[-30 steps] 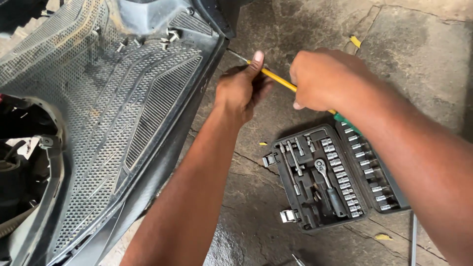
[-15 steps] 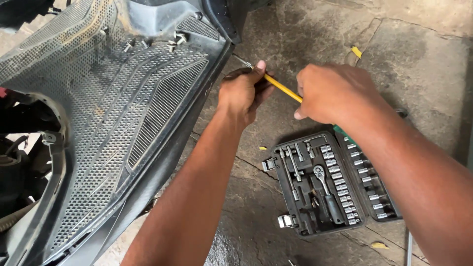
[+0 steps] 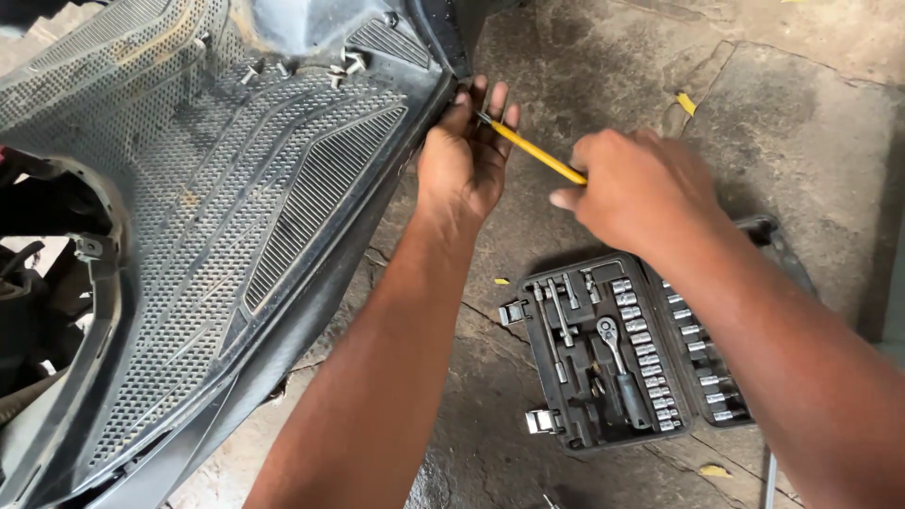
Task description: The person is using various hand tools like a screwdriver, socket wrench, and pliers to repair or disassemble parts of a scooter's body and engine area.
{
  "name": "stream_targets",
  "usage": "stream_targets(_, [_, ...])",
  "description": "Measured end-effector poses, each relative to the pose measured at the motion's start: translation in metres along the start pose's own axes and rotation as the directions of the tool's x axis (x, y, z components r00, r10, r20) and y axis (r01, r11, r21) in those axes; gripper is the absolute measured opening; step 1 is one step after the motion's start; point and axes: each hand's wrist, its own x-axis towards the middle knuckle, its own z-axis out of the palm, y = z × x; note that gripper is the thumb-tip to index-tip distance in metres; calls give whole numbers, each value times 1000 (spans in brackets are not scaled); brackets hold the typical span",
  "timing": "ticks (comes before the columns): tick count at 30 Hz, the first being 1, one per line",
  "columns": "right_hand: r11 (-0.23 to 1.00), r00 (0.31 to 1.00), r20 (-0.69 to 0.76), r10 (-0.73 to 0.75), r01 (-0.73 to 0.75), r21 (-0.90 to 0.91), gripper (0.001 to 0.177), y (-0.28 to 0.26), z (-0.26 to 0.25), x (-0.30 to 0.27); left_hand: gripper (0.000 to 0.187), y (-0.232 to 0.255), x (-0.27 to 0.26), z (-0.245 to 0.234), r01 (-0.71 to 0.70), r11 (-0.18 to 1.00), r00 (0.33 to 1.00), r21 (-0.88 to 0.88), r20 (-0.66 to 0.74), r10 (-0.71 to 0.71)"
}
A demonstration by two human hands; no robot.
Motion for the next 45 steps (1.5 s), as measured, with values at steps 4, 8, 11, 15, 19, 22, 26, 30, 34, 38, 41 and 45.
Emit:
stream_targets(4, [926, 997, 64, -41, 14, 376, 24, 16, 26, 16, 13, -14, 39, -35, -63, 998, 995, 6, 71, 63])
stream_targets(8, [928, 981, -181, -66, 127, 351, 20, 13, 32, 8, 9, -11, 27, -21, -68, 998, 997, 11, 44, 67])
stream_targets(11, [947, 944, -324, -71, 165, 274, 23, 16, 41, 1, 10, -7, 12, -6, -50, 999, 999, 12, 11, 50])
stream_targets(15, [895, 985, -170, 14, 64, 441, 25, 22, 56, -17, 22, -13, 6, -4, -118, 992, 988, 34, -93, 121])
stream_targets(19, [845, 996, 33, 81, -86, 528, 23, 26, 72, -40, 24, -21, 9, -6, -151, 989, 981, 9, -119, 151])
stream_targets(22, [784, 992, 82, 99, -128, 607, 23, 33, 84, -51, 21, -21, 6, -4, -156, 988, 983, -14, -102, 154])
stream_targets(26, [683, 991, 108, 79, -133, 719, 24, 40, 101, -57, 18, -26, 7, -8, -153, 988, 983, 4, -98, 152])
stream_targets(30, [513, 974, 216, 70, -221, 830, 22, 41, 129, -62, 17, -39, 28, -33, -219, 974, 975, 62, -34, 221])
stream_targets(34, [479, 966, 258, 36, -243, 844, 20, 41, 140, -65, 16, -27, 17, -29, -166, 986, 985, 1, -54, 166])
stream_targets(38, [390, 952, 303, 35, -292, 873, 19, 44, 152, -69, 16, -30, 28, -41, -182, 980, 982, -82, 38, 185])
stream_targets(41, [367, 948, 315, 41, -308, 878, 19, 49, 164, -72, 14, -32, 28, -37, -196, 979, 980, -54, 15, 197])
stream_targets(45, [307, 961, 275, -15, -258, 916, 20, 50, 182, -80, 34, -46, 41, -53, -311, 950, 935, 7, 183, 304])
